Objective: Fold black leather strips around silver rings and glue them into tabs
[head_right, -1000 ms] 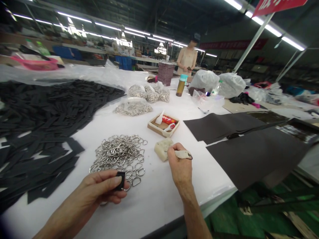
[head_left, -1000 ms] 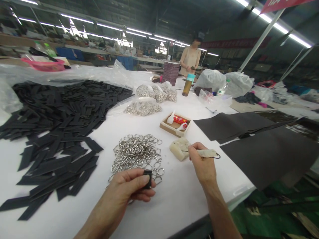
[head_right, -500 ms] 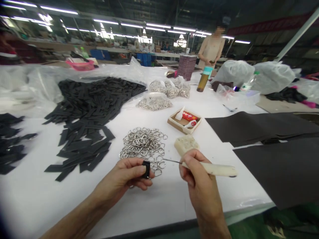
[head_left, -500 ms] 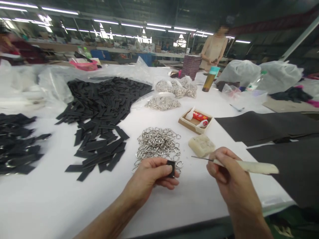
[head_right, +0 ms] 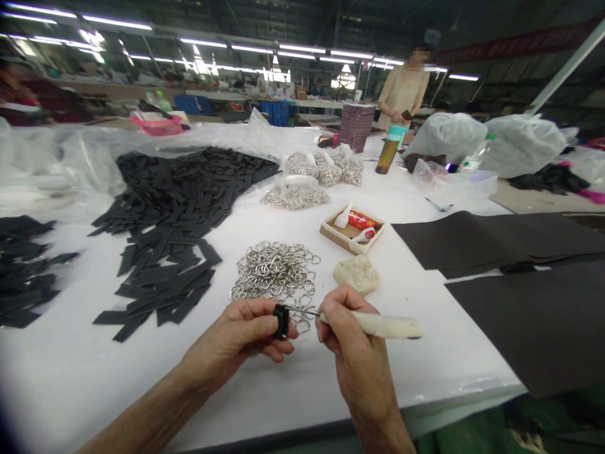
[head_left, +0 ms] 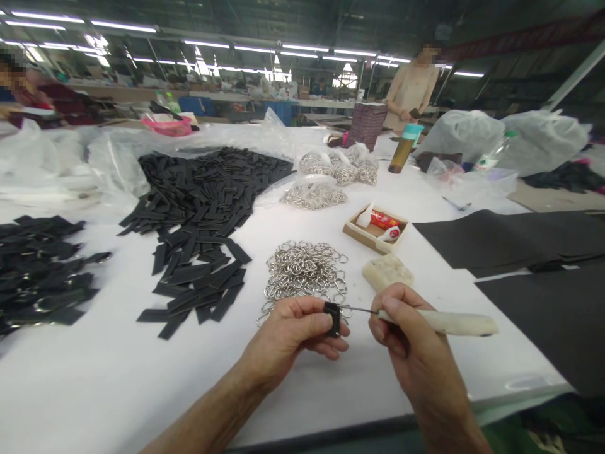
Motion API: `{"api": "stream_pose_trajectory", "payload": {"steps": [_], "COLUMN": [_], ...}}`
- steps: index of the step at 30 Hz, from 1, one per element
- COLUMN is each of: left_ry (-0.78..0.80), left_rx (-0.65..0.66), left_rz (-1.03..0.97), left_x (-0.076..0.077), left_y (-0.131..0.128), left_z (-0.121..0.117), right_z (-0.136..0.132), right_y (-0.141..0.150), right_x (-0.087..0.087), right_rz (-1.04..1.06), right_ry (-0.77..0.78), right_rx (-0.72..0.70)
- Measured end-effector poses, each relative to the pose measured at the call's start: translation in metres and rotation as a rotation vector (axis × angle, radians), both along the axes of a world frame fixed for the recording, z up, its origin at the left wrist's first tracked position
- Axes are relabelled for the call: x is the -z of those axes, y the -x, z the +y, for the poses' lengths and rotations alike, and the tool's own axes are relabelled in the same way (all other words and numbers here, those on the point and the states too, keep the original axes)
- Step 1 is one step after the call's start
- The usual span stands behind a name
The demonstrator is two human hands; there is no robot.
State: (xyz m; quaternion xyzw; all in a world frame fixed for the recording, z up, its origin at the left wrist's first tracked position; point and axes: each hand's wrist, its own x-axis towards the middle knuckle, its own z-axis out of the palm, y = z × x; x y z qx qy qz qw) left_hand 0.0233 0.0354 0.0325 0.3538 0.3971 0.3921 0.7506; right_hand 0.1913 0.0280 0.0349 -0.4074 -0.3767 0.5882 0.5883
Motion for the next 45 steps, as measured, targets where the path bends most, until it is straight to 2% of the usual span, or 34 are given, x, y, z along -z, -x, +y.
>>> {"api": "stream_pose_trajectory", "payload": {"steps": [16,24,30,33,37,39,42,45], "left_ry": [-0.003,0.008,0.003,-0.006,-0.023,-0.036,-0.056,-0.082], "left_rx": [0.006,-0.020,-0.028,-0.028,-0.029,-0.036,-0.056,-0.064], "left_rz": [0.019,0.092,0.124,0.136,0.172,0.208,0.252,0.265], "left_x": [0.001,0.001,0.004,0.005,0.005,0.005,0.003,0.000], "left_y": [0.000,-0.001,0.001,0.002,0.002,0.002,0.002,0.002], "left_z": [0.001,0.000,0.002,0.001,0.000,0.000,0.000,-0.001], "right_z": [0.002,0.005,0.004,0.000,-0.007,-0.010,-0.011,-0.012], "right_y": [0.003,-0.001,-0.016,-0.020,-0.013,-0.009,-0.005,-0.002], "right_x": [0.007,0.003,-0.006,-0.007,-0.007,-0.006,-0.004,0.001], "right_rz": [-0.065,-0.154,-0.202,-0.343,-0.676,-0.777,-0.819,-0.799], "right_ry": [0.024,0.016,-0.053,-0.105,-0.257,-0.341,-0.385,-0.331], "right_rx": [-0.092,-0.107,0.006,0.084,0.375,0.489,0.473,0.432]}}
